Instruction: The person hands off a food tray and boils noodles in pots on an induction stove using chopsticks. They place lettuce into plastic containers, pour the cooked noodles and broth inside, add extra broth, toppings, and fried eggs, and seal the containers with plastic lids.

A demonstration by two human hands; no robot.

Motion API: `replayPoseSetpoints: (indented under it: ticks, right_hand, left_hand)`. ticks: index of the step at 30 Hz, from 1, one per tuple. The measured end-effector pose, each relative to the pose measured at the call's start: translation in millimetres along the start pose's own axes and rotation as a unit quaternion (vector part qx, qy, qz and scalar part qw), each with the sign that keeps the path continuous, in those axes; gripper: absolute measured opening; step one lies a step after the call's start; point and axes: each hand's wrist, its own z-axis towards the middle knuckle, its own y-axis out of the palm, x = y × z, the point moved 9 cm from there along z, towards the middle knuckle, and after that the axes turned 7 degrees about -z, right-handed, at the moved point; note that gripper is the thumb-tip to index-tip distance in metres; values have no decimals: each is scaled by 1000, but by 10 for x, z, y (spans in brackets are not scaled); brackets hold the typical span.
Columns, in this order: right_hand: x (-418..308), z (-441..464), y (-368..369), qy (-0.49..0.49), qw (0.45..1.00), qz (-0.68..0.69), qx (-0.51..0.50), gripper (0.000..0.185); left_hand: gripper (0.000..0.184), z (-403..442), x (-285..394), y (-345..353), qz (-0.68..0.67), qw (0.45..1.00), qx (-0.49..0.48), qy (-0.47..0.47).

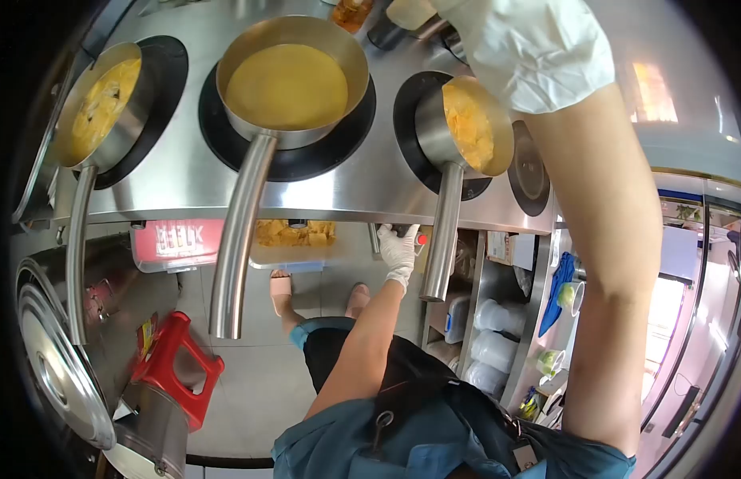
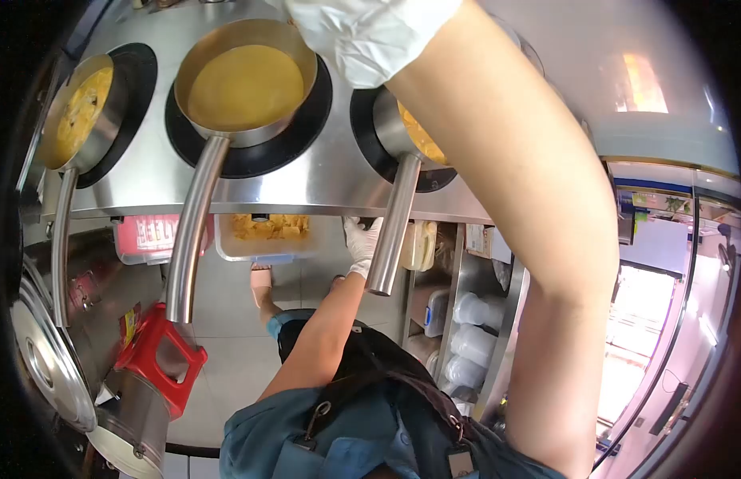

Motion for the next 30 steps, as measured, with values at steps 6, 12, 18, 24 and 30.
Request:
replayPoseSetpoints:
  ticks: [6, 12, 18, 24, 30]
  right_hand:
    - [331, 549, 365, 56, 998, 28, 22, 36]
    - [428, 899, 1018, -45, 999, -13, 27, 25]
    - [890, 1264, 1497, -69, 994, -78, 11, 19]
    - [1166, 1429, 1704, -5, 993, -100, -61, 22]
    - [839, 1200, 1417, -25, 988, -120, -90, 19]
  left_hand:
    - [42, 242, 895, -1553, 368, 929, -44, 26]
    - [31, -414, 4332, -3784, 24, 961, 220, 163]
    - [69, -237, 6051, -2708, 89, 994, -60, 24]
    - [39, 188, 5752, -1836, 227, 956, -139, -125]
    - [24, 120, 5445, -1749, 181, 971, -129, -86]
